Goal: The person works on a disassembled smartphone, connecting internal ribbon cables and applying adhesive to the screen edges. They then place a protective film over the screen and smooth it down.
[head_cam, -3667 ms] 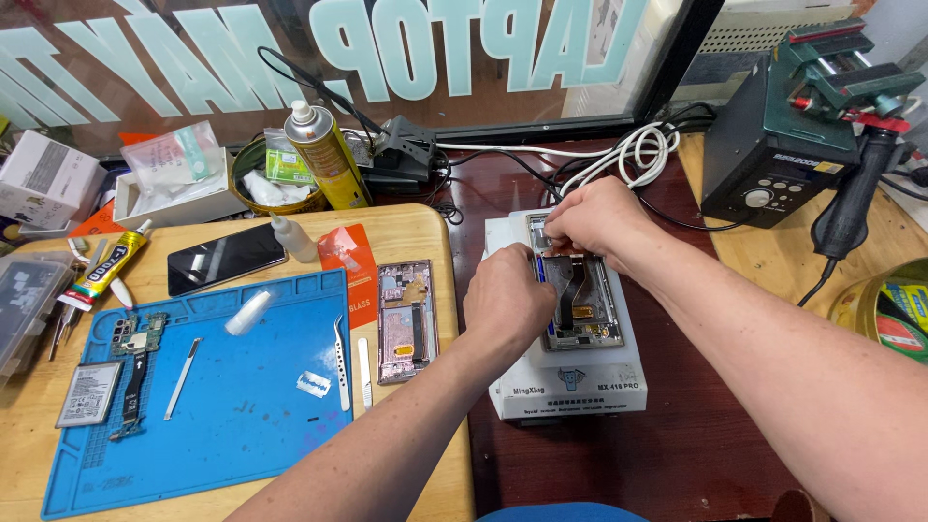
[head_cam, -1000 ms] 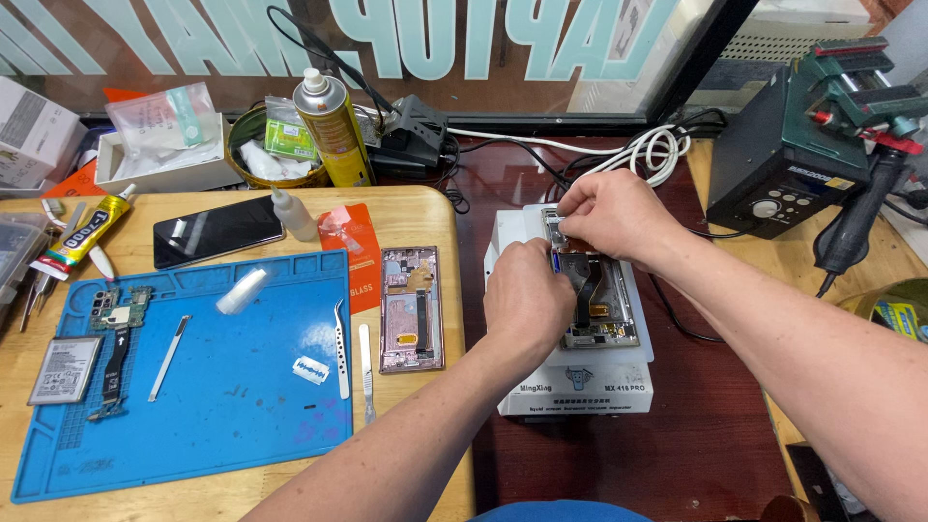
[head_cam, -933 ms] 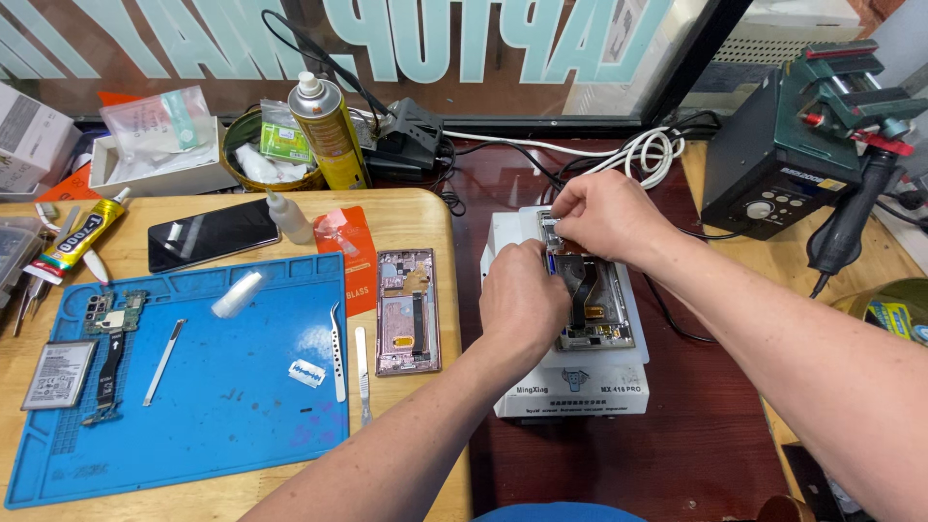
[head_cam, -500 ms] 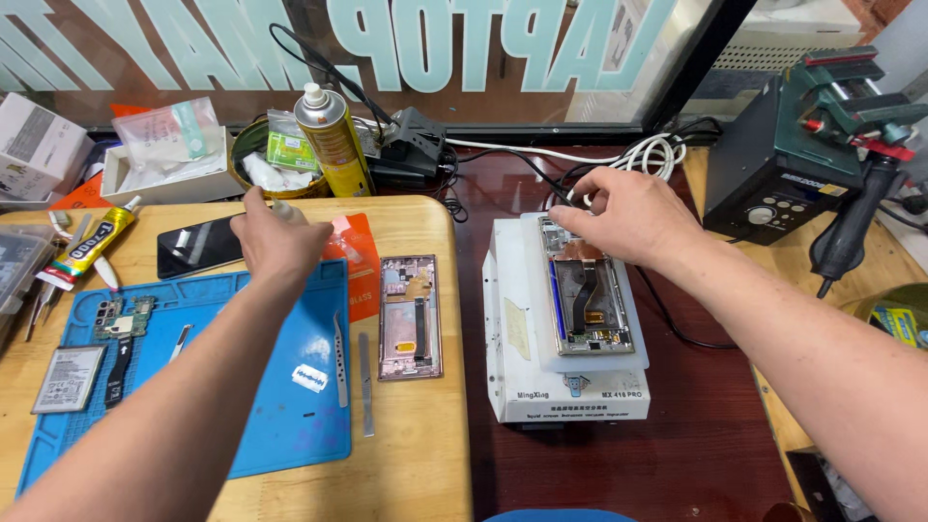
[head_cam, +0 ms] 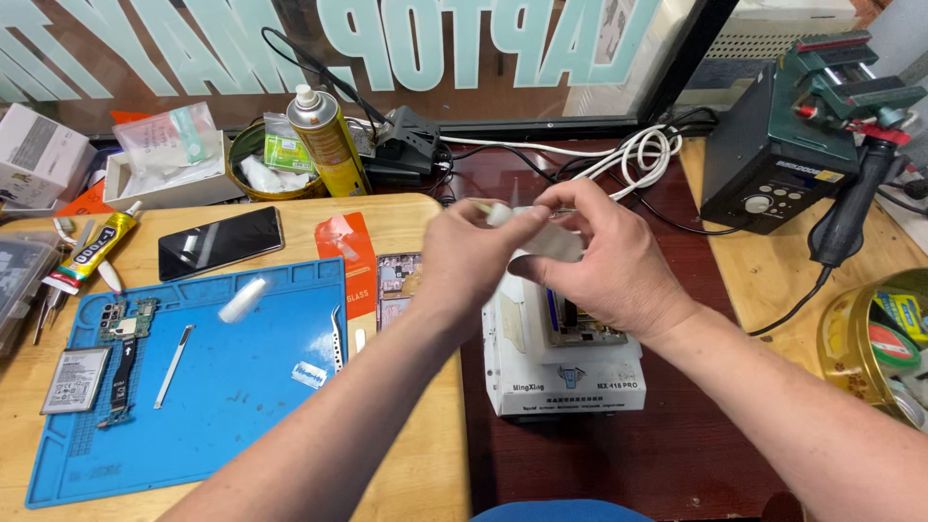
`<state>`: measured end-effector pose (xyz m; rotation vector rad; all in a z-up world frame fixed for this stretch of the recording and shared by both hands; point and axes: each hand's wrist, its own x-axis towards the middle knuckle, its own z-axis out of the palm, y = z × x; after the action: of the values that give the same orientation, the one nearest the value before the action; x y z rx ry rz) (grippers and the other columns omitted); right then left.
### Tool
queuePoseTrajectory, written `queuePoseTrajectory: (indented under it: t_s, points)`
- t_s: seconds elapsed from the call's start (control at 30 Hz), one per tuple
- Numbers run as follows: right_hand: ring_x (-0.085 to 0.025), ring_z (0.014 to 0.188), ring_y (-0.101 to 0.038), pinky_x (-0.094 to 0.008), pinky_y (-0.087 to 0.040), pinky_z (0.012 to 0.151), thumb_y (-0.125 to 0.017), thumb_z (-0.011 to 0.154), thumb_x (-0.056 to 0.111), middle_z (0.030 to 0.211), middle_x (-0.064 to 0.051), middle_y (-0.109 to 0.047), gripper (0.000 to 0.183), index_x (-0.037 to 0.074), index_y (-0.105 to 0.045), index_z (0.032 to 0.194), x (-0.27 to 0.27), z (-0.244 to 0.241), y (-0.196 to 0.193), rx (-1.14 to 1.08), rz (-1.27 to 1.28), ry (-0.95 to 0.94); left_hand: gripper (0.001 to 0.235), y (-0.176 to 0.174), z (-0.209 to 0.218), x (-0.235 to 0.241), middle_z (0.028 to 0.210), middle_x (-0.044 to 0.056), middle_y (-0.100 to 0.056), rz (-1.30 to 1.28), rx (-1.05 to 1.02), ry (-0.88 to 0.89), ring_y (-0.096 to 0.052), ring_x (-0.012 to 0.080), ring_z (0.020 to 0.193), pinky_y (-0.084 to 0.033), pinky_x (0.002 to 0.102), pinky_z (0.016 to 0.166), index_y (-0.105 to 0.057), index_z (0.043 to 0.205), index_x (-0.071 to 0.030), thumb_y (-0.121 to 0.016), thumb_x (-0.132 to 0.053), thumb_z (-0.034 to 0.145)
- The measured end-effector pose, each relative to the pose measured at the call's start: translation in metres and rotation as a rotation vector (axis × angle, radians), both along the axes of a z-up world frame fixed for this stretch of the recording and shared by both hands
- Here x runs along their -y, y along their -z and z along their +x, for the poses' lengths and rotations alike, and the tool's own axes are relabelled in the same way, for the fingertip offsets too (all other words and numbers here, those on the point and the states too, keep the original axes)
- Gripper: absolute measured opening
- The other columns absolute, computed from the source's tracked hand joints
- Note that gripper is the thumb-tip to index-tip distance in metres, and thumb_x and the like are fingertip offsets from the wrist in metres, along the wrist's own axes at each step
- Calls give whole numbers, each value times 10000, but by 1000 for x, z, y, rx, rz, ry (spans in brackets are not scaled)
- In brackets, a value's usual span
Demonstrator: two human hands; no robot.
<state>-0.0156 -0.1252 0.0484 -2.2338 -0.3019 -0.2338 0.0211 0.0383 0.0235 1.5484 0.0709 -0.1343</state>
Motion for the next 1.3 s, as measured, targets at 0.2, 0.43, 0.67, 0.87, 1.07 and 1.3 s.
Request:
queuePoseTrajectory:
  t_s: [0.2, 0.43, 0.67, 0.87, 1.07, 1.3]
  points:
    - [-189, 986, -752, -331, -572, 863, -830, 792, 272, 1088, -82, -772, 411, 71, -747, 1140, 47, -2, 5, 30, -74, 201, 693, -12, -36, 28, 924, 140, -764, 466, 12, 90, -762, 203, 832, -605, 349, 740, -595, 1270, 8, -857, -362, 746]
    - [-262, 949, -747, -371, -567, 858, -839, 754, 301, 1049, -129, -764, 416, 95, -765, 1108, 68, 21, 23, -28, -206, 172, 584, 13, -48, 41, 1018, 180, -746, 719, -9, 71, -728, 320, 982, -558, 430, 883, -621, 1326, -42, -787, -215, 793]
    - [-297, 920, -734, -395, -564, 841, -838, 753, 307, 992, -136, -750, 384, 94, -781, 1067, 65, 29, 28, -9, -269, 121, 572, 18, -46, 47, 1173, 173, -699, 789, -26, 45, -674, 348, 1102, -525, 464, 938, -631, 1326, -108, -793, -189, 783]
    - [-281, 916, -741, -390, -568, 835, -836, 747, 303, 989, -128, -757, 380, 86, -778, 1054, 66, 31, 29, -12, -246, 93, 516, 12, -46, 47, 1086, 146, -726, 783, -73, 69, -706, 323, 1038, -542, 454, 916, -655, 1294, -111, -776, -185, 798]
    - [-246, 918, -741, -375, -570, 843, -846, 756, 308, 989, -124, -765, 389, 91, -781, 1073, 68, 33, 29, -49, -263, 127, 504, 6, -47, 46, 1000, 143, -743, 754, -70, 93, -739, 304, 946, -563, 437, 865, -662, 1285, -88, -764, -177, 799]
    - [-72, 960, -686, -237, -562, 833, -726, 958, 194, 1059, -39, -756, 288, 30, -687, 1191, 62, 23, 13, -178, 530, 42, 537, -4, -47, 37, 898, 146, -776, 554, -23, -40, -758, 223, 845, -577, 367, 797, -674, 1296, -32, -691, -431, 937]
